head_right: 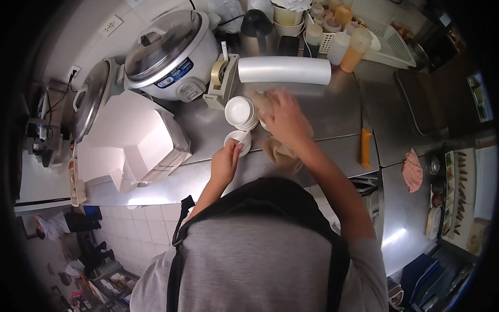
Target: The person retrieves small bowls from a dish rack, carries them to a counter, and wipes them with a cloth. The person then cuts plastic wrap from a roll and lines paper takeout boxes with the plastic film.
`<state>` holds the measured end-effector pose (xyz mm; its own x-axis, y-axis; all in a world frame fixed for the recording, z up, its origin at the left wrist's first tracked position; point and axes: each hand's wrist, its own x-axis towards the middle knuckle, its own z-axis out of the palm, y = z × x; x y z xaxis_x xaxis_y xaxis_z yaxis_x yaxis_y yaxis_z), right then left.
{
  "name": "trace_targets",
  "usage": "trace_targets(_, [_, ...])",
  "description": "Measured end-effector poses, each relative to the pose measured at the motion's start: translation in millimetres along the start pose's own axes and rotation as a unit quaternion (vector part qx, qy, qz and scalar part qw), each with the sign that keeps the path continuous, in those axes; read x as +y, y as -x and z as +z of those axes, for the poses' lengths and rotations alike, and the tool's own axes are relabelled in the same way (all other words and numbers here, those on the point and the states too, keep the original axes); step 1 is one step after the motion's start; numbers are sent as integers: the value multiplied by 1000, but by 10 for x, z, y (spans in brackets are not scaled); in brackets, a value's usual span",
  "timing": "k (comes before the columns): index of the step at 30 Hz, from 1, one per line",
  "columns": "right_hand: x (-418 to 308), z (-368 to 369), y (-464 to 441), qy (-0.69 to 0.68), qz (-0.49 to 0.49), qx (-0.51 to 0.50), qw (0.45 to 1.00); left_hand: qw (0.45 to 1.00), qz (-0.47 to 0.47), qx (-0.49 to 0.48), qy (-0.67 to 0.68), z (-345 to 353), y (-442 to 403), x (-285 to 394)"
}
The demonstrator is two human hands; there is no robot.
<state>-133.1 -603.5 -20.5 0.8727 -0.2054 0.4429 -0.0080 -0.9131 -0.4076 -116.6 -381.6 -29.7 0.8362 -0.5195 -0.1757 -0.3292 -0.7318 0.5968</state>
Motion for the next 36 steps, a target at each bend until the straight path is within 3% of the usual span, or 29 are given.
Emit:
trace_targets(3, [100, 338, 158, 134, -111, -17, 985, 967, 195, 151, -66, 400, -41, -470])
trace_targets(5, [172, 385, 224, 167, -140, -36, 975, 961, 206, 177, -57, 433, -30, -442])
trace_targets(8, [249, 399, 295, 55, -116, -124, 984, 951, 219, 214, -40, 381, -13, -257])
trace_targets(11, [119, 194, 235, -9, -33, -216, 976, 941, 242, 234, -33, 283, -205, -18])
trace_targets(14, [156, 180, 153, -101, 14, -157, 982, 931, 267, 241, -63, 233, -456, 181])
trace_targets(16, [220, 79, 149, -237, 94, -93, 963, 921, 296, 230, -107, 238, -596, 270])
trace_targets(18, [339, -20, 159, -370, 180, -7, 911, 907, 326, 209, -164, 264, -691, 290])
trace_targets(20, [439, -137, 206, -493, 273, 96, 820, 904, 362, 161, -161, 289, -798, 218])
trace_targets(23, [394, -414, 355, -463, 277, 216, 814, 901, 378, 151, -149, 277, -898, 274])
trace_targets(24, [394, -384, 469, -469, 241, 208, 824, 901, 378, 158, -144, 249, -917, 326])
trace_targets(26, [333, -310, 637, -480, 170, 190, 840, 984, 148, 29, 93, 125, -856, 584])
trace_targets(27, [267, -319, 622, -319, 35, 185, 929, 977, 22, -39, 209, 123, -812, 692])
trace_targets(29, [-78, -452, 476, -92, -94, 159, 979, 835, 2, -70, 546, 424, -599, 747])
trace_targets(30, [-188, -477, 461, -43, -86, 147, 984, 720, -11, -82, 689, 511, -525, 743])
trace_targets(32, [-182, -423, 465, -114, 25, 118, 986, 698, -57, -162, 695, 439, -485, 707])
trace_targets(34, [34, -199, 538, -343, 235, 74, 907, 649, -77, -227, 722, 409, -363, 557])
trace_targets(36, [217, -107, 607, -304, 278, 10, 911, 667, -90, -233, 701, 253, -248, 449])
